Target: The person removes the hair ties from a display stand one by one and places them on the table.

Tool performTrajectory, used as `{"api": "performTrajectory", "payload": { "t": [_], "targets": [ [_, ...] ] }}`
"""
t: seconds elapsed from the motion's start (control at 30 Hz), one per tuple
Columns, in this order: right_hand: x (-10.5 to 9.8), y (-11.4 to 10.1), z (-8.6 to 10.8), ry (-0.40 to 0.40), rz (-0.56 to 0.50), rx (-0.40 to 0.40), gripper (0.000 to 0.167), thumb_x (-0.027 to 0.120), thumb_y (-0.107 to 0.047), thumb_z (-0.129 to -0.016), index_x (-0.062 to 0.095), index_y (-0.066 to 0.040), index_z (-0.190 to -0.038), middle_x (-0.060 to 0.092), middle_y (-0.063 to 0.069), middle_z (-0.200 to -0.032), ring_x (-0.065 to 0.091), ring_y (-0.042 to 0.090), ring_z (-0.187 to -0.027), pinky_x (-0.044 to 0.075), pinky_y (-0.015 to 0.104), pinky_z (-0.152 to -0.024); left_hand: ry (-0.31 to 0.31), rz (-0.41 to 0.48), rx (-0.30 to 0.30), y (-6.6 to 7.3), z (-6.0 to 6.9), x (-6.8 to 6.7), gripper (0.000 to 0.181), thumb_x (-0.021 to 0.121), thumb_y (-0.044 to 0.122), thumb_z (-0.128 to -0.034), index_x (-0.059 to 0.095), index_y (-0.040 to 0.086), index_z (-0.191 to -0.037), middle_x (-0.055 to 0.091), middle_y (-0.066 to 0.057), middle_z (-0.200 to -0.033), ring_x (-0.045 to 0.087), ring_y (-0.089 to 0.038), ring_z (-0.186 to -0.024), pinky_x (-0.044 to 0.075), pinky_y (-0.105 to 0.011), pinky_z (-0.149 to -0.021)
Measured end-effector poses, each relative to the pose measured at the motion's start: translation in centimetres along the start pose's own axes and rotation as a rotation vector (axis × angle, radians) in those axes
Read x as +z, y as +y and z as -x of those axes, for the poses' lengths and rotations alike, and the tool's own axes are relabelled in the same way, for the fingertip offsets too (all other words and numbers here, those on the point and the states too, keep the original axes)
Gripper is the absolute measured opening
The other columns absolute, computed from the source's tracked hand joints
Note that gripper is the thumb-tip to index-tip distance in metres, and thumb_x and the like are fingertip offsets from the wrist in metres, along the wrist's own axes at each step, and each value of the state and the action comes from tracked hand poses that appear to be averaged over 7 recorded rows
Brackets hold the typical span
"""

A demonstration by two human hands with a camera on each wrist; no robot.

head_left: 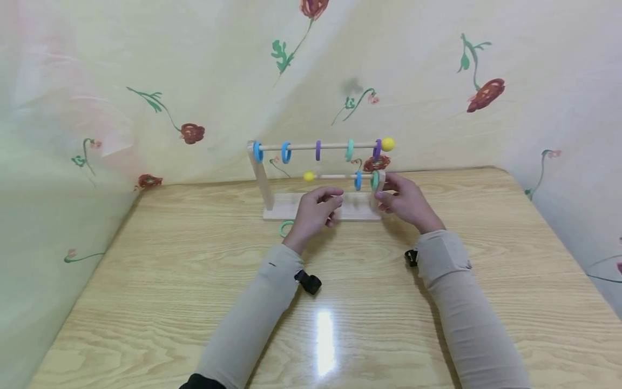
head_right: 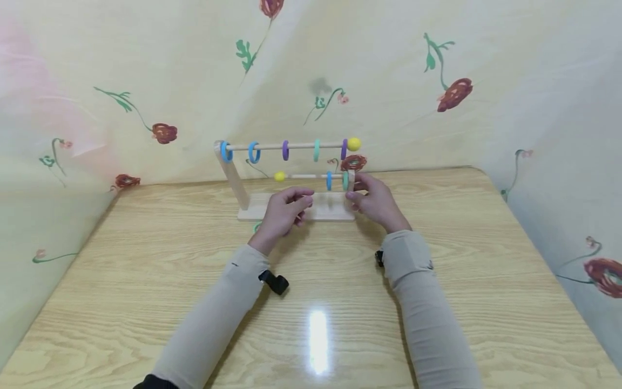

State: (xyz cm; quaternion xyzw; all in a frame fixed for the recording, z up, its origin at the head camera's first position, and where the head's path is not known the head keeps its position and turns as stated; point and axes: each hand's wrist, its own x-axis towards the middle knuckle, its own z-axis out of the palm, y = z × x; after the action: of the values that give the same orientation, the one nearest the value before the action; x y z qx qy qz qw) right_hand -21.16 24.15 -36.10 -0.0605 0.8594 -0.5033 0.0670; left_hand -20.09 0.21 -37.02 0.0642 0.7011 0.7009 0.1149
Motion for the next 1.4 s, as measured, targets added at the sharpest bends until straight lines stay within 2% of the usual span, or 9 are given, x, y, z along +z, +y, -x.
{"api": "performTrajectory", "payload": {
  "t": [0.1,0.27,0.43,0.7,0.93,1.1,1.33,1.4],
  "targets": [
    [0.1,-0.1,0.1,0.008,0.004,0.006,0.040,0.059,-0.002,-0.101,0.049,0.003,-0.140,0.060,0.028,-0.123,0.068,0.035,-0.085,0.060,0.039,-0.073,0.002,0.048,0.005,0.0,-0.6,1.2,0.029,0.065,0.009,-0.0998,0.066,-0.002,-0.126,0.066,-0.018,-0.096,0.058,-0.020,-0.060,0.050,-0.023,-0.050],
    [0.2,-0.2,0.2,0.010,0.005,0.020,0.043,0.058,-0.003,-0.102,0.047,0.001,-0.144,0.060,0.028,-0.125,0.068,0.034,-0.085,0.059,0.042,-0.074,0.052,0.072,0.006,-0.1,-1.5,2.9,0.025,0.067,0.011,-0.0989,0.070,0.006,-0.124,0.068,-0.020,-0.097,0.059,-0.015,-0.057,0.053,-0.026,-0.052],
    [0.4,-0.2,0.4,0.015,0.013,0.014,0.043,0.058,-0.002,-0.101,0.048,0.002,-0.143,0.060,0.029,-0.125,0.068,0.037,-0.086,0.060,0.044,-0.074,0.090,0.094,-0.003,-0.3,-1.8,3.9,0.022,0.068,0.009,-0.0979,0.072,0.006,-0.120,0.068,-0.014,-0.089,0.060,-0.015,-0.056,0.052,-0.022,-0.049],
    [0.7,-0.4,0.6,0.024,0.015,0.022,0.043,0.058,-0.001,-0.101,0.048,0.001,-0.143,0.060,0.029,-0.125,0.069,0.034,-0.083,0.060,0.042,-0.073,0.100,0.132,-0.027,-0.7,-1.7,4.5,0.023,0.066,0.006,-0.0986,0.069,-0.004,-0.120,0.070,-0.011,-0.091,0.063,-0.012,-0.056,0.054,-0.022,-0.051],
    [0.7,-0.6,0.8,0.018,0.027,0.047,0.047,0.057,-0.003,-0.102,0.045,-0.001,-0.147,0.059,0.028,-0.128,0.069,0.035,-0.086,0.059,0.041,-0.074,0.117,0.174,-0.029,-0.6,-1.4,4.8,0.019,0.066,0.005,-0.0983,0.070,-0.005,-0.113,0.071,-0.010,-0.092,0.067,-0.013,-0.065,0.058,-0.026,-0.058],
    [0.6,-0.6,0.8,0.012,0.030,0.051,0.047,0.057,-0.004,-0.102,0.044,-0.001,-0.148,0.059,0.028,-0.128,0.069,0.035,-0.086,0.059,0.044,-0.076,0.176,0.209,-0.003,-0.6,-1.4,4.8,0.018,0.067,0.000,-0.0961,0.069,-0.011,-0.110,0.071,-0.010,-0.086,0.068,-0.013,-0.072,0.060,-0.029,-0.065],
    [0.5,-0.5,0.7,0.006,0.024,0.057,0.047,0.057,-0.004,-0.103,0.044,0.000,-0.147,0.058,0.028,-0.129,0.068,0.033,-0.087,0.059,0.042,-0.076,0.278,0.269,0.067,-0.4,-1.4,4.5,0.012,0.066,-0.007,-0.0919,0.069,-0.013,-0.101,0.070,-0.023,-0.087,0.067,-0.015,-0.067,0.061,-0.031,-0.068],
    [0.5,-0.5,0.7,0.006,0.026,0.060,0.047,0.057,-0.005,-0.103,0.044,-0.001,-0.148,0.057,0.028,-0.129,0.068,0.033,-0.087,0.059,0.041,-0.076,0.303,0.274,0.088,-0.3,-1.3,4.3,0.011,0.067,-0.006,-0.0919,0.070,-0.013,-0.100,0.070,-0.023,-0.087,0.068,-0.015,-0.067,0.061,-0.031,-0.068]
  ]
}}
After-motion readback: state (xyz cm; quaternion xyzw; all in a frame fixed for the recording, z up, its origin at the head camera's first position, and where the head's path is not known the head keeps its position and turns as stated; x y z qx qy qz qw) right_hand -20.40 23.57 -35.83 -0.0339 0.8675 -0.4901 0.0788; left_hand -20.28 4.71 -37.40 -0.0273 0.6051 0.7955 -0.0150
